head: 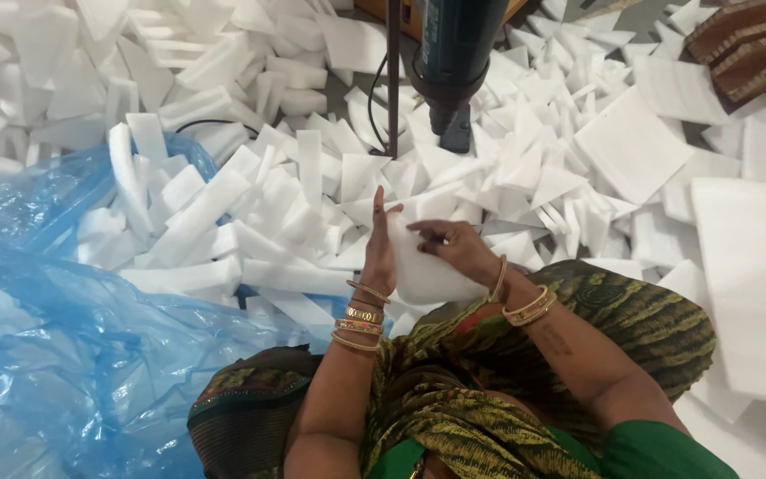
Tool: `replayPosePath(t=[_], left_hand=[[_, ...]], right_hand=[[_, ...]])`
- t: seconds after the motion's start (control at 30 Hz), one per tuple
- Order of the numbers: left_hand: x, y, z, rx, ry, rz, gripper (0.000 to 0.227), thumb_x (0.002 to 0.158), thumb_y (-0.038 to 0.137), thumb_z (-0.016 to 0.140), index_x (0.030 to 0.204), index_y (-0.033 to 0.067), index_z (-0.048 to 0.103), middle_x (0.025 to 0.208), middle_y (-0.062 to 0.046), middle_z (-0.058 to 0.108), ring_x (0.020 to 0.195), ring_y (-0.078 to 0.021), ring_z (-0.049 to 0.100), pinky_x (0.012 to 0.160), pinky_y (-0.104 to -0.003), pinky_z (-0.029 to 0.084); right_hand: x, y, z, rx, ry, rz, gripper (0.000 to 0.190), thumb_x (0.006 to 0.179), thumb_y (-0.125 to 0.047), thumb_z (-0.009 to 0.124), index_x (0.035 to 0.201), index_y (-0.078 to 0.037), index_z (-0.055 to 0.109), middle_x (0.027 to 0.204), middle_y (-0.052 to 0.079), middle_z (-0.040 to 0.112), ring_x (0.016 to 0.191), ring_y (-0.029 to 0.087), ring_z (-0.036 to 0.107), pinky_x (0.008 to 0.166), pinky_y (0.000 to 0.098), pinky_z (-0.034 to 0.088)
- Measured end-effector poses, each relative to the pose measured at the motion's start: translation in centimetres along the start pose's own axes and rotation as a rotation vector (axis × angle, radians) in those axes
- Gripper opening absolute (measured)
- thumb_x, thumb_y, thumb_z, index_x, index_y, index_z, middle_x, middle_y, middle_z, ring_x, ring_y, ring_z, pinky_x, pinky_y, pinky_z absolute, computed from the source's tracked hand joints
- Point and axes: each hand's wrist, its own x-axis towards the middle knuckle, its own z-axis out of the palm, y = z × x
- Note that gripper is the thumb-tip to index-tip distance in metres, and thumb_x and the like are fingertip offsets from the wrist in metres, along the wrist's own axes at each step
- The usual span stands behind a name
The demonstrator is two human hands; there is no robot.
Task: The person sits on the floor surrounded by white foam scraps and a blue plastic sheet. They repeatedly pick up individual foam pieces, inspect them, and place them back down or into a pile.
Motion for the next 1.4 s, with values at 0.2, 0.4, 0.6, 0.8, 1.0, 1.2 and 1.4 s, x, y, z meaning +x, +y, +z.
replayPosePath(t=[0.2,0.4,0.6,0.8,1.0,1.2,1.4], left_hand=[[-1.6,-1.5,1.6,0.338,-0.166,0.292,0.066,0.111,0.048,0.026,0.167,0.0162,0.012,0.175,-0.009,0.012,0.161,-0.0279,0.008,0.127,-0.039,0.011],[-1.3,-1.8,1.3,0.276,-0.105,0.371,0.063,0.113,0.046,0.027,0.166,0.0146,0.015,0.175,-0.011,0.016,0.163,-0.0284,0.009,0.129,-0.039,0.009],[-1.1,-0.9,1.1,0.158,-0.085,0.321,0.067,0.111,0.054,0.027,0.168,0.0189,0.019,0.16,-0.015,0.043,0.151,-0.0314,0.033,0.126,-0.045,0.02],[-2.0,2.9,1.1,0.034,-0.086,0.315,0.077,0.105,0.067,0.015,0.168,0.0219,0.015,0.158,-0.013,0.046,0.145,-0.0268,0.038,0.124,-0.044,0.023],[-1.5,2.2,-2.7,0.196,-0.184,0.402,0.072,0.112,0.06,0.03,0.168,0.0167,0.024,0.158,-0.019,0.047,0.138,-0.0299,0.047,0.121,-0.041,0.036],[0.4,0.3,-6.2,-0.33,-0.188,-0.077,0.077,0.103,0.023,0.066,0.169,0.0021,0.033,0.154,-0.019,0.05,0.132,-0.0212,0.055,0.108,-0.034,0.046],[0.3,2.1,-6.5,-0.108,-0.107,-0.107,0.089,0.082,0.007,0.077,0.159,0.0047,0.032,0.138,-0.021,0.056,0.116,-0.0247,0.063,0.093,-0.033,0.055]], right_hand=[[1.9,1.5,-3.4,0.363,0.078,0.029,0.041,0.09,0.003,0.071,0.13,-0.004,0.072,0.104,0.004,0.072,0.085,0.009,0.065,0.078,0.0242,0.058],[1.3,2.1,-1.7,0.303,0.022,0.048,0.044,0.088,0.003,0.071,0.131,-0.003,0.069,0.113,0.002,0.074,0.094,0.005,0.063,0.085,0.0219,0.054],[0.3,1.7,-0.8,0.209,-0.034,0.001,0.043,0.09,0.001,0.073,0.132,-0.006,0.071,0.109,0.002,0.075,0.092,0.006,0.061,0.082,0.0236,0.054],[-1.4,-1.3,-0.3,-0.328,0.06,-0.51,0.04,0.084,-0.005,0.079,0.124,-0.007,0.075,0.1,0.005,0.071,0.089,0.021,0.064,0.084,0.0361,0.052],[-2.2,-2.7,0.8,-0.797,0.161,-0.989,0.038,0.085,-0.004,0.072,0.122,-0.012,0.074,0.111,0.003,0.073,0.099,0.02,0.062,0.092,0.0378,0.047],[-2.3,-2.6,0.9,-0.935,0.093,-1.152,0.039,0.089,-0.011,0.072,0.128,-0.013,0.067,0.12,0.003,0.067,0.108,0.019,0.058,0.099,0.041,0.042],[-1.6,-1.5,1.1,-1.011,0.01,-1.087,0.029,0.082,-0.011,0.069,0.111,-0.01,0.069,0.121,0.005,0.068,0.114,0.021,0.06,0.105,0.0442,0.043]])
